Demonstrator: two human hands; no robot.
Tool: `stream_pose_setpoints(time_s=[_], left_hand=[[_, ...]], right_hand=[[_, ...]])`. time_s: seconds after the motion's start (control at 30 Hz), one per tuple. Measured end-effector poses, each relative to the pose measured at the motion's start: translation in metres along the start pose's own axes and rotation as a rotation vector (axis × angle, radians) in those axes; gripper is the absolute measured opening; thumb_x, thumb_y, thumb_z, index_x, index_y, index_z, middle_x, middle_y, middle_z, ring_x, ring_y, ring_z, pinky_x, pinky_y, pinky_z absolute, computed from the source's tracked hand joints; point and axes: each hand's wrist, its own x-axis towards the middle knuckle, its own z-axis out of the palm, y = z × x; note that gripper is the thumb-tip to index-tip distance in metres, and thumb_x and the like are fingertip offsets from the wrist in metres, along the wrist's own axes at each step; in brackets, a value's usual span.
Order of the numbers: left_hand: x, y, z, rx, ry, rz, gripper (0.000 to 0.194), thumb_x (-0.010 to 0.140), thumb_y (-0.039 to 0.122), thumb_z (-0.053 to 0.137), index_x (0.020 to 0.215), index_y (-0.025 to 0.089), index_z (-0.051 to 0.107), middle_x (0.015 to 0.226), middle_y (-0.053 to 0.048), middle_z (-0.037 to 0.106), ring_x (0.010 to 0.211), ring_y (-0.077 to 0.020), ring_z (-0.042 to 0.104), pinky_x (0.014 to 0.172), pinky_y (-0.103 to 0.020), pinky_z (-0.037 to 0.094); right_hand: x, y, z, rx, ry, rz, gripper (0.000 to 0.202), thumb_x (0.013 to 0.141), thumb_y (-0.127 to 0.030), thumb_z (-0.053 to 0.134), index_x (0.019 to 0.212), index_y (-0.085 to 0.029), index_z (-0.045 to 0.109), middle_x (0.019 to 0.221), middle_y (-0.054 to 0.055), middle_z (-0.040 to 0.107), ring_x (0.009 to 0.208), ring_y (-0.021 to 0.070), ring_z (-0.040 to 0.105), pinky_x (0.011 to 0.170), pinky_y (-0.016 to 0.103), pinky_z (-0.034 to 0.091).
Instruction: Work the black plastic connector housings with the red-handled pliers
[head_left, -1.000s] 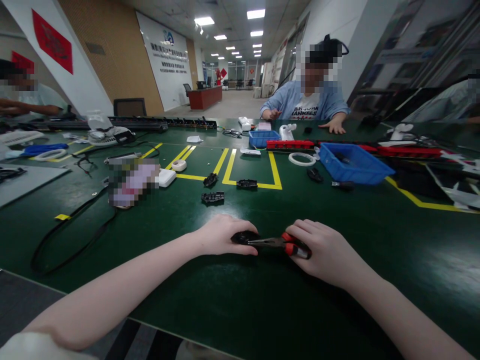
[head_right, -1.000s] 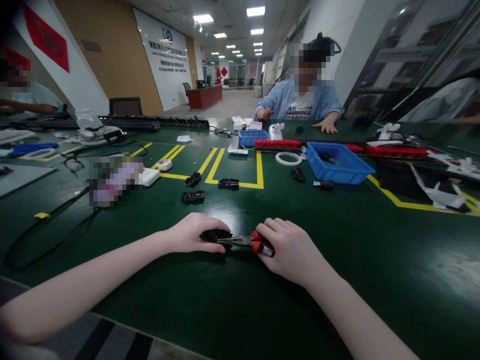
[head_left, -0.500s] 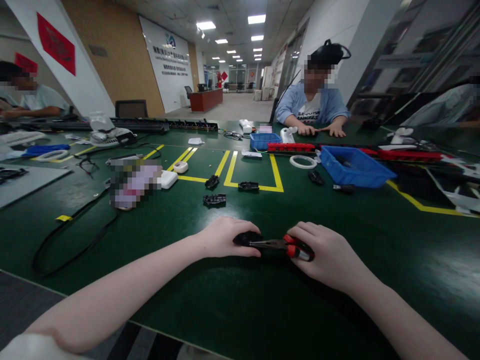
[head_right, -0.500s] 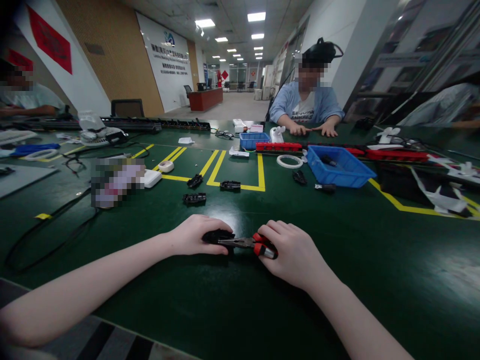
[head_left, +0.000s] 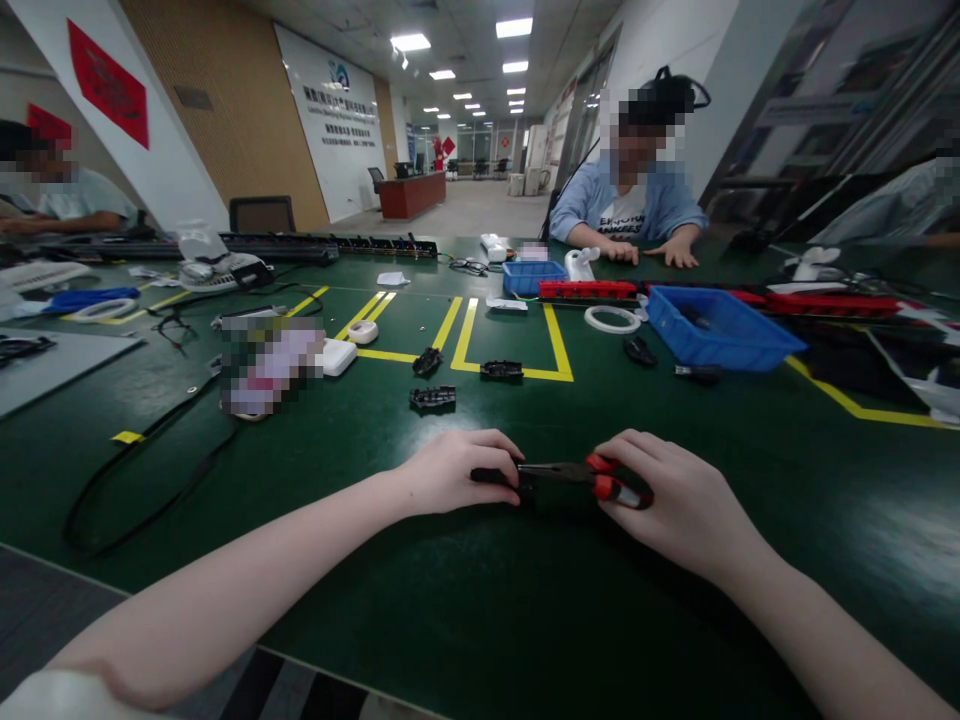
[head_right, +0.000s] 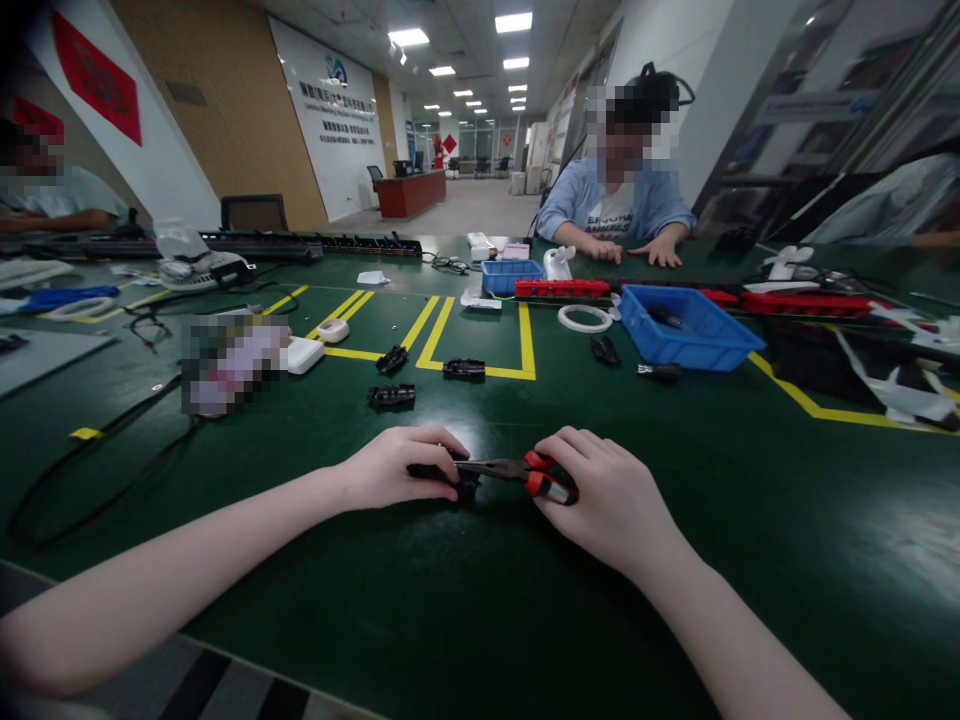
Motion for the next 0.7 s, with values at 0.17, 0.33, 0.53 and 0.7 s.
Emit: stream_pose_setpoints(time_s=[0.17, 0.33, 0.53, 0.7], left_hand=[[0.0, -0.006, 0.001, 0.032, -0.021, 0.025, 0.007, 0.09, 0.023, 0.066, 0.095, 0.019, 0.068, 0.126, -0.008, 0.062, 0.113, -0.0224, 0.06, 0.098, -0.039, 0.047], [-0.002, -0.002, -0.001, -0.03, -0.011, 0.003, 0.008, 0.091, 0.015, 0.061, 0.097, 0.017, 0.065, 0.127, -0.009, 0.062, 0.115, -0.0204, 0.059, 0.097, -0.036, 0.048], [-0.003, -0.001, 0.0, -0.027, 0.009, -0.02, 0.004, 0.09, 0.016, 0.061, 0.092, 0.016, 0.063, 0.128, -0.01, 0.061, 0.116, -0.0214, 0.059, 0.098, -0.038, 0.048], [0.001, 0.022, -0.003, 0.049, 0.136, -0.001, 0.015, 0.087, 0.024, 0.066, 0.102, 0.02, 0.066, 0.133, -0.008, 0.057, 0.128, -0.0256, 0.049, 0.119, -0.052, 0.019]], right_hand=[[0.0, -0.003, 0.002, 0.004, -0.011, -0.004, 0.021, 0.078, -0.027, 0.059, 0.098, -0.022, 0.062, 0.094, 0.006, 0.066, 0.078, 0.0217, 0.062, 0.062, 0.034, 0.05], [0.0, -0.005, 0.003, 0.013, 0.002, -0.006, 0.021, 0.078, -0.027, 0.059, 0.098, -0.022, 0.061, 0.094, 0.006, 0.066, 0.079, 0.0217, 0.062, 0.065, 0.034, 0.051], [-0.003, -0.006, 0.003, 0.02, 0.064, -0.008, 0.022, 0.08, -0.027, 0.059, 0.101, -0.022, 0.06, 0.097, 0.007, 0.065, 0.084, 0.023, 0.062, 0.068, 0.036, 0.051], [0.002, -0.022, -0.003, -0.059, 0.162, -0.004, 0.022, 0.079, -0.022, 0.059, 0.101, -0.02, 0.058, 0.097, 0.009, 0.063, 0.084, 0.0253, 0.06, 0.069, 0.038, 0.049]])
